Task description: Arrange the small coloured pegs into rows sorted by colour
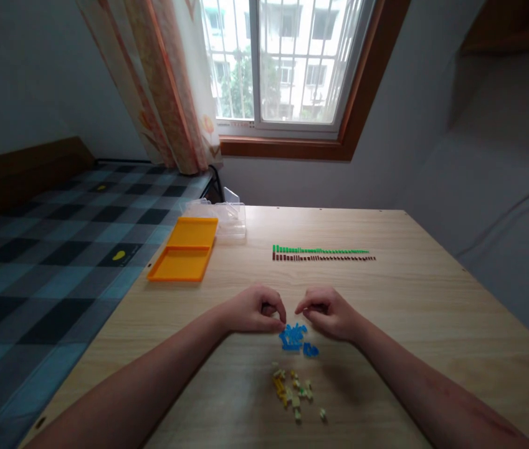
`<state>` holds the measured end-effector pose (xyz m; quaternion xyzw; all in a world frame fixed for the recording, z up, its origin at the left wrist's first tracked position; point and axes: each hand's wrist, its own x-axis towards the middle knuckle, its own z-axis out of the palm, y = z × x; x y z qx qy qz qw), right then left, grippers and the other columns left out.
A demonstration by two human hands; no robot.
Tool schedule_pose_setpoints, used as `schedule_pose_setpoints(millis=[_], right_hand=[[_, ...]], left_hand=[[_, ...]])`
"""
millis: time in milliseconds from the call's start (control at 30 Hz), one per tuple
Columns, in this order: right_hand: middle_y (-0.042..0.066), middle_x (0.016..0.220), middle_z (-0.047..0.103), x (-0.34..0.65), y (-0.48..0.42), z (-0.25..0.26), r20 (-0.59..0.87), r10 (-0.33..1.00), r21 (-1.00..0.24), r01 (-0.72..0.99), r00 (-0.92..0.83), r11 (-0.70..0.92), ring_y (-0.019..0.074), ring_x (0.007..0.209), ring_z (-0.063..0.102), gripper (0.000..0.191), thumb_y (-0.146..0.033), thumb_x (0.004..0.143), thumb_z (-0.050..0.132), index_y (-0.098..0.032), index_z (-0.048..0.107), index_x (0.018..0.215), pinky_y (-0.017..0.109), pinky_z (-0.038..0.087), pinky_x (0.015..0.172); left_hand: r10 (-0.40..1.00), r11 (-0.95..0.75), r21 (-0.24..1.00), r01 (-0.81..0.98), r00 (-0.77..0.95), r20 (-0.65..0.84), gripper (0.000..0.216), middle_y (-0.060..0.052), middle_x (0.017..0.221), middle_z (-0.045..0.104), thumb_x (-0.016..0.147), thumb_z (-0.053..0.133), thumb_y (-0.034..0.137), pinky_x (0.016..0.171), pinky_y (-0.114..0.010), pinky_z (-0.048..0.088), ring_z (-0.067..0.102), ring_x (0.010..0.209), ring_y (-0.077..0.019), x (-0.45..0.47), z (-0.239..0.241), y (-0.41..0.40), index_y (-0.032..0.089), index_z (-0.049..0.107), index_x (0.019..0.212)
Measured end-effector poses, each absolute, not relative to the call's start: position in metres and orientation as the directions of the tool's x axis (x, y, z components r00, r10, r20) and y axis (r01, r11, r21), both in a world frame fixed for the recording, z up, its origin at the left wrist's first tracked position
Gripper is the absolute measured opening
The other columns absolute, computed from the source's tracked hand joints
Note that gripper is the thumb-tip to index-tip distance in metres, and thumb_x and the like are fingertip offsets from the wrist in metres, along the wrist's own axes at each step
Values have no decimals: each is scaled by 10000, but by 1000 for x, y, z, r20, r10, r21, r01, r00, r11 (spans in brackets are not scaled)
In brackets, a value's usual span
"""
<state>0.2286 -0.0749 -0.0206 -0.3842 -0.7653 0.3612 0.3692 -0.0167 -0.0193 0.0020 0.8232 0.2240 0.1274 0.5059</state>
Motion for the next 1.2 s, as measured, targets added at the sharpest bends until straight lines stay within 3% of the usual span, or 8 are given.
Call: schedule_pose_setpoints(millis=[200, 400, 600, 800, 933, 1200], right_hand=[[-16, 622, 535, 226, -80, -22, 307, 848, -809, 350, -432, 472, 115, 593, 490, 285, -69, 726, 556, -195, 783, 842, 247, 363, 595], [-22, 604, 511, 225, -79, -21, 316, 848, -799, 362, -426, 480, 109, 575, 464, 268, -80, 718, 553, -177, 779, 823, 238, 354, 575], [-19, 619, 531, 228, -76, -25, 285, 862, -830, 342, -419, 441, 98, 561, 443, 258, -102, 743, 559, -153, 782, 861, 221, 332, 537], [-21, 618, 518, 232, -74, -19, 266, 794, -812, 317, -546, 490, 104, 591, 469, 230, -128, 743, 590, -158, 789, 855, 226, 361, 570], [-12, 646, 546, 238, -71, -16, 225, 729, -807, 295, -647, 511, 127, 659, 501, 197, -210, 780, 661, -170, 790, 924, 241, 384, 618], [-2, 671, 564, 241, -66, -18, 190, 735, -860, 251, -652, 444, 130, 668, 495, 248, -358, 842, 687, -157, 785, 951, 247, 382, 620]], left_hand=[[470, -448, 858, 252, 882, -14, 322, 56, 620, 444, 762, 776, 413, 530, -209, 318, 408, 560, -78, -15, 2, -18, 186, 773, 991], [391, -530, 818, 221, 920, 5, 294, 10, 663, 525, 786, 757, 465, 562, -222, 367, 479, 591, -94, -11, 0, -20, 194, 801, 892], [384, -602, 769, 215, 922, 43, 255, -11, 720, 576, 791, 762, 447, 606, -223, 398, 518, 645, -106, -11, -1, -23, 230, 812, 916], [372, -660, 720, 215, 926, 64, 189, -4, 728, 591, 766, 797, 367, 606, -217, 397, 536, 637, -99, -11, 0, -24, 247, 812, 912], [356, -689, 684, 239, 934, 33, 180, -1, 739, 604, 758, 802, 337, 604, -214, 399, 547, 645, -99, -11, 1, -24, 254, 812, 917], [366, -658, 713, 243, 930, 21, 176, -27, 796, 636, 843, 715, 335, 653, -216, 420, 579, 701, -109, -13, -1, -23, 218, 802, 941]])
